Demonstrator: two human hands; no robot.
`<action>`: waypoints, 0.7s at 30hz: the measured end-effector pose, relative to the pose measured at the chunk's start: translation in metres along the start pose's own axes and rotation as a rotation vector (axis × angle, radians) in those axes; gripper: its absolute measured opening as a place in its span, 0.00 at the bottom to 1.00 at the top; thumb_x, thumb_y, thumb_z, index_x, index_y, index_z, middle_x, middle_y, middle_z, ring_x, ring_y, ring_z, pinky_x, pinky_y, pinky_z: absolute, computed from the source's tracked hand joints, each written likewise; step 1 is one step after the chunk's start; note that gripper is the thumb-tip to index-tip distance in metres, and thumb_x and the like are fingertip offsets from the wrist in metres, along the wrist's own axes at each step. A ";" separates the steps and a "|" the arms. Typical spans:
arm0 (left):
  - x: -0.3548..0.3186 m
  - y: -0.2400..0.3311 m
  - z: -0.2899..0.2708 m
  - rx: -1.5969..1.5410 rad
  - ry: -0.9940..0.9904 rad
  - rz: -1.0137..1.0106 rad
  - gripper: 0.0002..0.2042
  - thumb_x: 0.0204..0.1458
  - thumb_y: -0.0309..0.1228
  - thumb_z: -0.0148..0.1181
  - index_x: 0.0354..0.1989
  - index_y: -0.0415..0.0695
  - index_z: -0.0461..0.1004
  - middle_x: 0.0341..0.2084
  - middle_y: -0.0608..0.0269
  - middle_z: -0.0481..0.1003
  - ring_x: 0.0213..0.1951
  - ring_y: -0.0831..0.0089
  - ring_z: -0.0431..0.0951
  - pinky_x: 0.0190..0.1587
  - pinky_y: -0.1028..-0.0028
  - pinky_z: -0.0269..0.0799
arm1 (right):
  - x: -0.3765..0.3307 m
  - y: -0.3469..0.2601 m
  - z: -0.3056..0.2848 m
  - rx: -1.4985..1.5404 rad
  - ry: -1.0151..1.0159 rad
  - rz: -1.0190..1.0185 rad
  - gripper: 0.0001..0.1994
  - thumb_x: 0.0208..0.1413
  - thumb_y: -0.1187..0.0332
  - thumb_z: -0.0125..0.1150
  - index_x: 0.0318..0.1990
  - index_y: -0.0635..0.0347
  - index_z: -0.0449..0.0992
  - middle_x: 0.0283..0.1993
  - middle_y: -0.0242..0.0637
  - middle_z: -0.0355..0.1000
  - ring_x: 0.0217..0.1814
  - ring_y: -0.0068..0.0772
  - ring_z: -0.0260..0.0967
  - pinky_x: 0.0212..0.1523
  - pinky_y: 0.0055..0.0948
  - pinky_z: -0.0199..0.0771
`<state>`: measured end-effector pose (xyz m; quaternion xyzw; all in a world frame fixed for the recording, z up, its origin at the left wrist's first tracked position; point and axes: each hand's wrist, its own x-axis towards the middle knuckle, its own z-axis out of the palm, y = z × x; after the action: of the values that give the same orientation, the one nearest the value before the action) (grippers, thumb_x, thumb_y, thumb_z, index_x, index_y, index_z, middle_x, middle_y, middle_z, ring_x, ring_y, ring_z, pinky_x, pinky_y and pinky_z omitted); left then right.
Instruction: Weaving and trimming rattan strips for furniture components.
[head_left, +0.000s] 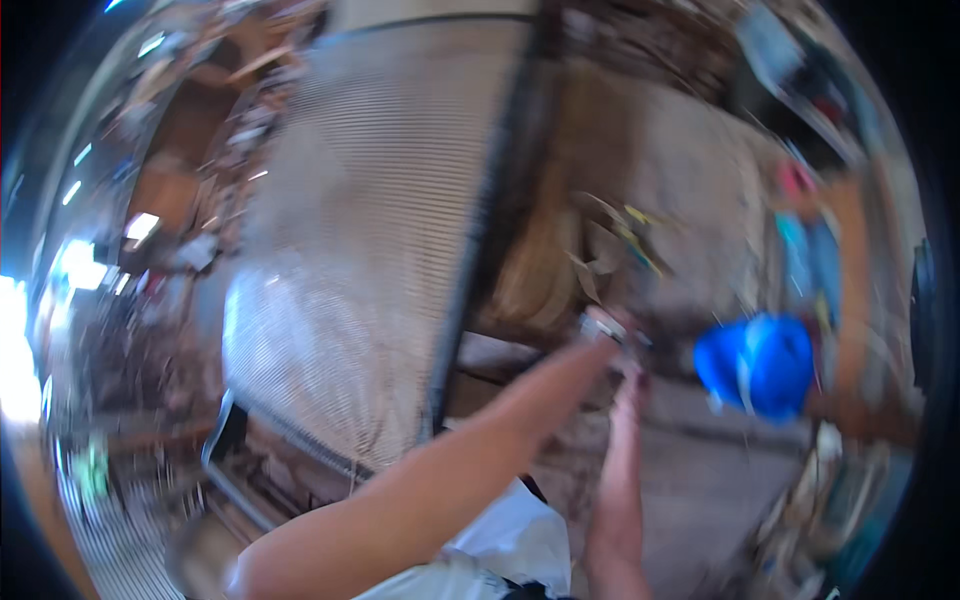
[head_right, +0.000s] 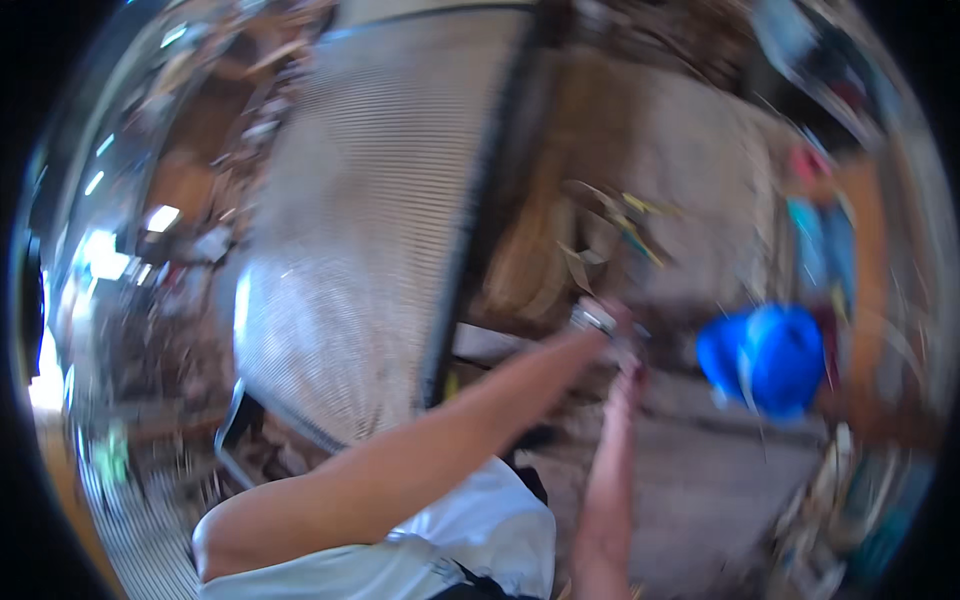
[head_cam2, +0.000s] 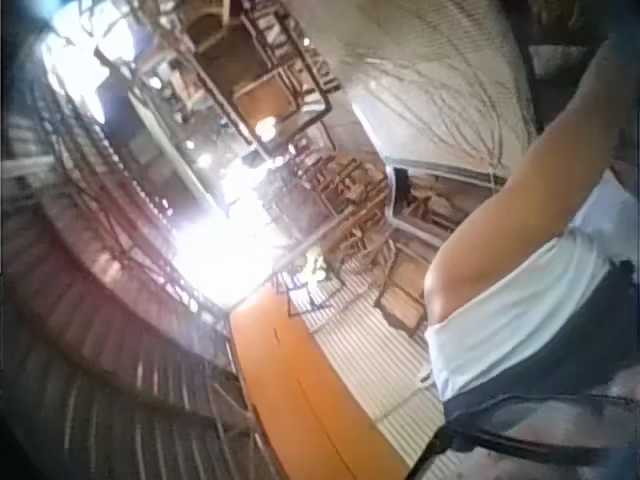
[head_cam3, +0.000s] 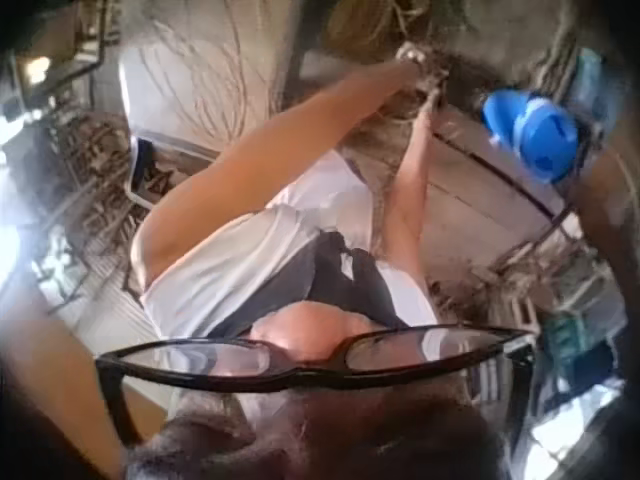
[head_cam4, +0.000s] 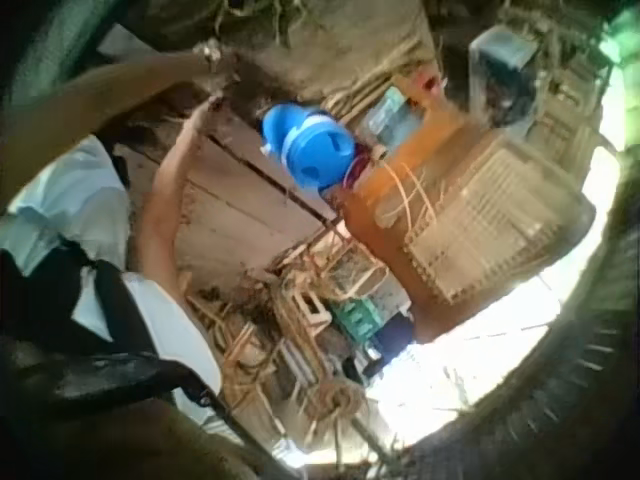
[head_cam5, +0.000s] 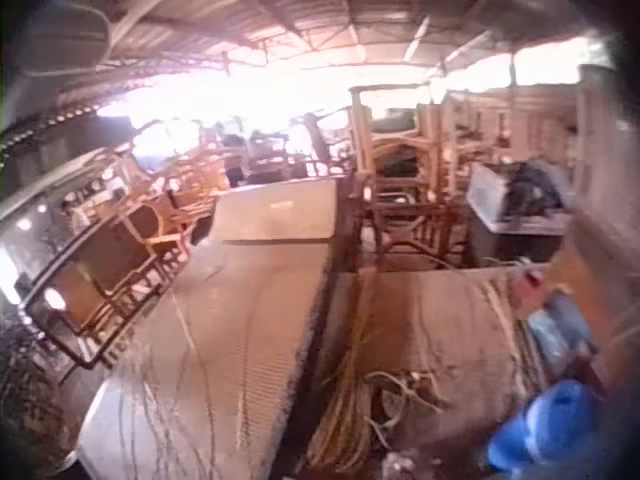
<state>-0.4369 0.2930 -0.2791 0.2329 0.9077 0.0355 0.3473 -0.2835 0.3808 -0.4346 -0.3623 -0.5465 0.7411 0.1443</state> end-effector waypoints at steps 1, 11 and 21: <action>0.008 -0.021 0.007 0.039 -0.010 -0.022 0.16 0.57 0.41 0.53 0.51 0.53 0.77 0.52 0.62 0.76 0.55 0.62 0.76 0.50 0.53 0.69 | -0.020 -0.013 0.020 -0.245 0.037 -0.013 0.18 0.59 0.53 0.59 0.41 0.61 0.75 0.37 0.29 0.71 0.40 0.25 0.64 0.42 0.31 0.67; 0.113 -0.122 0.080 0.181 0.225 0.324 0.20 0.61 0.51 0.46 0.56 0.59 0.73 0.57 0.57 0.71 0.60 0.54 0.69 0.57 0.54 0.69 | -0.169 -0.007 -0.072 -0.807 0.032 -0.050 0.17 0.59 0.55 0.55 0.32 0.64 0.73 0.29 0.49 0.72 0.34 0.47 0.72 0.37 0.41 0.69; 0.066 -0.043 0.045 0.196 0.029 0.326 0.22 0.62 0.52 0.44 0.55 0.54 0.73 0.56 0.55 0.71 0.58 0.52 0.71 0.58 0.53 0.68 | -0.202 -0.064 -0.082 -0.994 0.103 -0.068 0.23 0.58 0.54 0.58 0.52 0.64 0.70 0.48 0.53 0.72 0.50 0.58 0.69 0.51 0.47 0.70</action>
<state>-0.4678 0.2806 -0.3637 0.4089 0.8620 0.0061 0.2994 -0.0979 0.3382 -0.3107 -0.4053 -0.8372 0.3671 0.0053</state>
